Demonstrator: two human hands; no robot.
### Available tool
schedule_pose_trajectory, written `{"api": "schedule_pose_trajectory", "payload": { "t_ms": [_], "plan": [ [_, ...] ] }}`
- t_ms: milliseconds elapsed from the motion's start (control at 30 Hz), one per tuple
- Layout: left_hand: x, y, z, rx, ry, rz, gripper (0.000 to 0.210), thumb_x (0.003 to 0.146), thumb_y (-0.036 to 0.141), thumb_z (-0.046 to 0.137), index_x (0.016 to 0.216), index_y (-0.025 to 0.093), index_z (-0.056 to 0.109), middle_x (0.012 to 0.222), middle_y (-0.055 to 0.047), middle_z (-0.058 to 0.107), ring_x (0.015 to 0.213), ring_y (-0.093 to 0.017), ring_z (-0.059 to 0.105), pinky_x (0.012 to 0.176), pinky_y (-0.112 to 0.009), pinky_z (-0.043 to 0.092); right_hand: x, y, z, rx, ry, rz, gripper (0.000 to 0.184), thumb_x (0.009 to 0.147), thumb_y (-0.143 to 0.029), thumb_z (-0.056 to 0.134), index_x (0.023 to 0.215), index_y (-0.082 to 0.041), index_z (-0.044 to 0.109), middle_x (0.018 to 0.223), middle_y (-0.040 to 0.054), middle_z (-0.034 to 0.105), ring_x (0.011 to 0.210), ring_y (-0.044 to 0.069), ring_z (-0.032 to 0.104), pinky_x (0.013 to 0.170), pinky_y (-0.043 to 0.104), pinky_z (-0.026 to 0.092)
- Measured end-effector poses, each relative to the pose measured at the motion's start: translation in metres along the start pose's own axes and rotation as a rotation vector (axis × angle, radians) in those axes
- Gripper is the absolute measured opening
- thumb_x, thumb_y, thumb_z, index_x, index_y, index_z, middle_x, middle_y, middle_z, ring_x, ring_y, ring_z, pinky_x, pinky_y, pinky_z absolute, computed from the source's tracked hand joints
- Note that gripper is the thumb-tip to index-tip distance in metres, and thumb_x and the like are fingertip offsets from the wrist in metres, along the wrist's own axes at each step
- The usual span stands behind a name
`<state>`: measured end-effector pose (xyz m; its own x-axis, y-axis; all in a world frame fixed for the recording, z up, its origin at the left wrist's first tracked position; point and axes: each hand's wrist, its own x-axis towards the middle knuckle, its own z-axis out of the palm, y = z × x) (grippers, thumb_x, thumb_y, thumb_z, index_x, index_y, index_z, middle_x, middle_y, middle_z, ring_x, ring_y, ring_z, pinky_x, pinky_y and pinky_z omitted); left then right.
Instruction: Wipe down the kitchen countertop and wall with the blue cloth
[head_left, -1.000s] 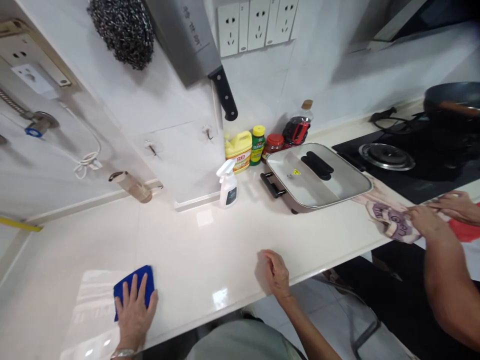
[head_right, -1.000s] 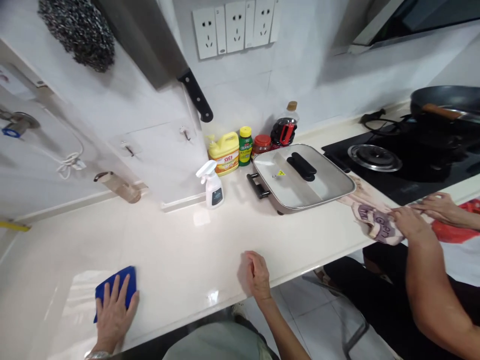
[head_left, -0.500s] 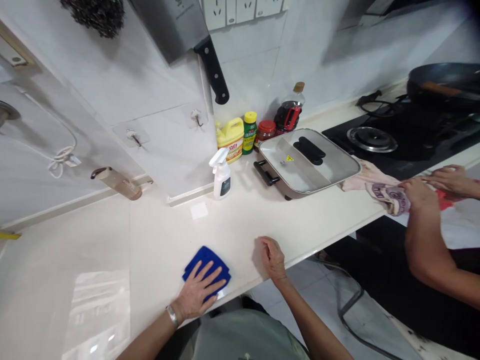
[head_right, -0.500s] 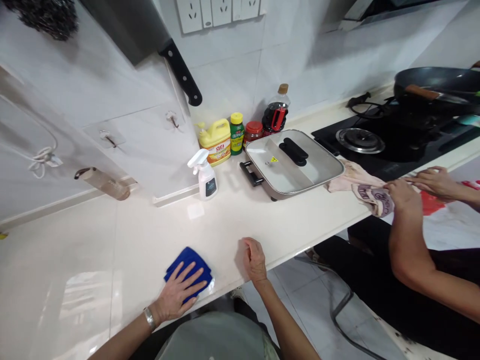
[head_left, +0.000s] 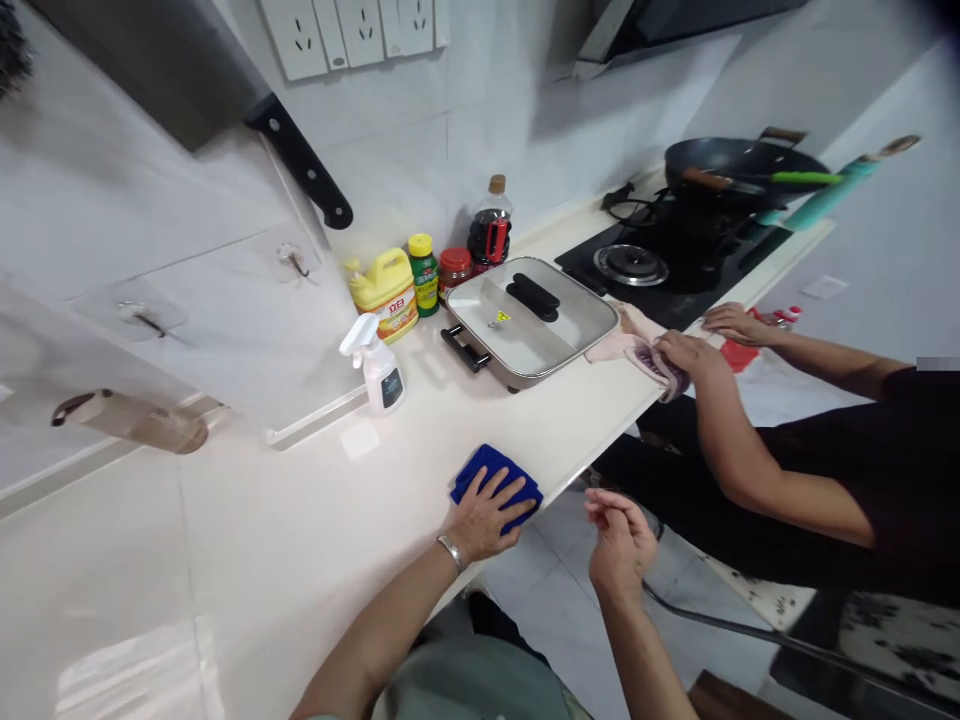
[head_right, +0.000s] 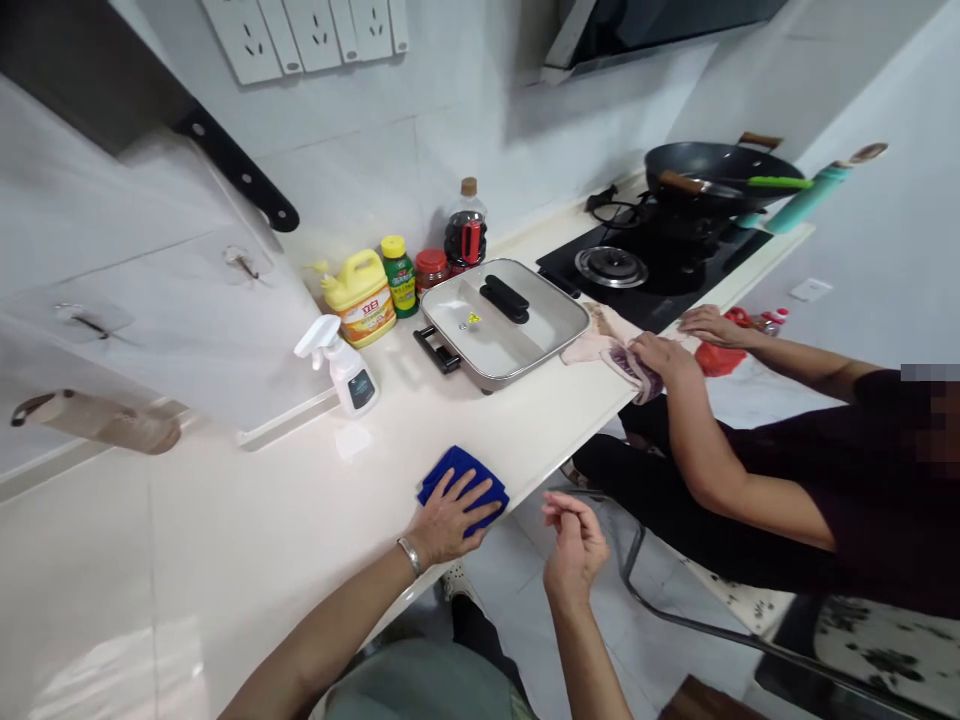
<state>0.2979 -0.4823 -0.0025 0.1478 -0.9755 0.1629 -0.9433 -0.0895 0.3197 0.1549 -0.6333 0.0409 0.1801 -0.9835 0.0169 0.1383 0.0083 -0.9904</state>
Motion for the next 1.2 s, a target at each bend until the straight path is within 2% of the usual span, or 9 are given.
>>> {"api": "schedule_pose_trajectory", "payload": {
  "t_ms": [133,267,467,667,767,900,967,1033,1200],
  "plan": [
    [0.011,0.001,0.002,-0.009,0.025,-0.008,0.054,0.095,0.04,0.052,0.148,0.035,0.043,0.163,-0.001,0.032,0.152,-0.03,0.02,0.124,-0.06,0.012,-0.017,-0.004,-0.003,-0.037,-0.04,-0.012,0.015,0.077,-0.033,0.062,0.082,-0.019,0.066,0.076,0.0033,0.068,0.065,0.016,0.059,0.058,0.029,0.044],
    [-0.037,0.003,-0.006,0.03,0.029,-0.048,0.058,0.095,0.038,0.052,0.151,0.034,0.038,0.164,0.0,0.031,0.154,-0.031,0.015,0.124,-0.059,0.015,-0.033,0.01,0.004,-0.133,-0.174,-0.006,0.018,0.08,-0.034,0.059,0.084,-0.019,0.068,0.075,0.0035,0.068,0.062,0.015,0.056,0.058,0.029,0.044],
    [-0.172,0.01,-0.045,0.105,-0.011,-0.155,0.064,0.093,0.037,0.055,0.153,0.038,0.032,0.163,0.001,0.032,0.152,-0.028,0.021,0.124,-0.056,0.018,-0.056,0.045,0.027,-0.344,-0.488,-0.025,0.025,0.083,-0.035,0.052,0.084,-0.019,0.07,0.071,0.0027,0.067,0.065,0.017,0.058,0.061,0.029,0.047],
    [-0.315,0.043,-0.082,0.271,-0.048,-0.423,0.064,0.09,0.031,0.058,0.151,0.037,0.037,0.159,-0.001,0.041,0.149,-0.03,0.03,0.121,-0.056,0.025,-0.079,0.073,0.046,-0.523,-0.819,-0.232,0.03,0.087,-0.041,0.049,0.09,-0.021,0.071,0.084,0.0043,0.072,0.077,0.02,0.062,0.073,0.033,0.05],
    [-0.384,0.064,-0.091,0.376,-0.036,-0.61,0.064,0.09,0.026,0.056,0.151,0.037,0.037,0.158,-0.001,0.042,0.149,-0.03,0.031,0.121,-0.054,0.024,-0.082,0.083,0.051,-0.575,-0.862,-0.379,0.028,0.088,-0.039,0.047,0.086,-0.022,0.069,0.089,0.006,0.072,0.083,0.022,0.062,0.083,0.037,0.047],
    [-0.463,0.08,-0.096,0.493,0.044,-0.835,0.063,0.091,0.029,0.054,0.151,0.036,0.037,0.156,-0.002,0.046,0.149,-0.027,0.032,0.122,-0.049,0.023,-0.086,0.093,0.056,-0.609,-0.83,-0.524,0.026,0.091,-0.031,0.042,0.084,-0.021,0.065,0.083,0.006,0.07,0.077,0.02,0.059,0.079,0.036,0.045],
    [-0.481,0.079,-0.095,0.556,0.141,-0.977,0.065,0.093,0.031,0.05,0.155,0.034,0.029,0.157,-0.006,0.043,0.15,-0.027,0.03,0.122,-0.052,0.024,-0.088,0.095,0.058,-0.622,-0.812,-0.586,0.024,0.091,-0.028,0.043,0.083,-0.021,0.064,0.081,0.005,0.069,0.075,0.019,0.058,0.077,0.034,0.045],
    [-0.481,0.074,-0.092,0.581,0.235,-1.099,0.064,0.095,0.033,0.044,0.156,0.034,0.024,0.16,-0.007,0.039,0.151,-0.029,0.027,0.121,-0.056,0.024,-0.09,0.096,0.06,-0.635,-0.794,-0.643,0.022,0.091,-0.025,0.043,0.083,-0.021,0.063,0.08,0.004,0.068,0.074,0.019,0.057,0.074,0.033,0.044],
    [-0.427,0.052,-0.083,0.585,0.423,-1.319,0.061,0.097,0.039,0.034,0.157,0.033,0.021,0.165,-0.005,0.027,0.153,-0.032,0.02,0.122,-0.063,0.018,-0.091,0.097,0.066,-0.685,-0.767,-0.736,0.021,0.091,-0.017,0.041,0.084,-0.022,0.061,0.08,0.0023,0.066,0.074,0.017,0.056,0.072,0.031,0.043]
  ]
}}
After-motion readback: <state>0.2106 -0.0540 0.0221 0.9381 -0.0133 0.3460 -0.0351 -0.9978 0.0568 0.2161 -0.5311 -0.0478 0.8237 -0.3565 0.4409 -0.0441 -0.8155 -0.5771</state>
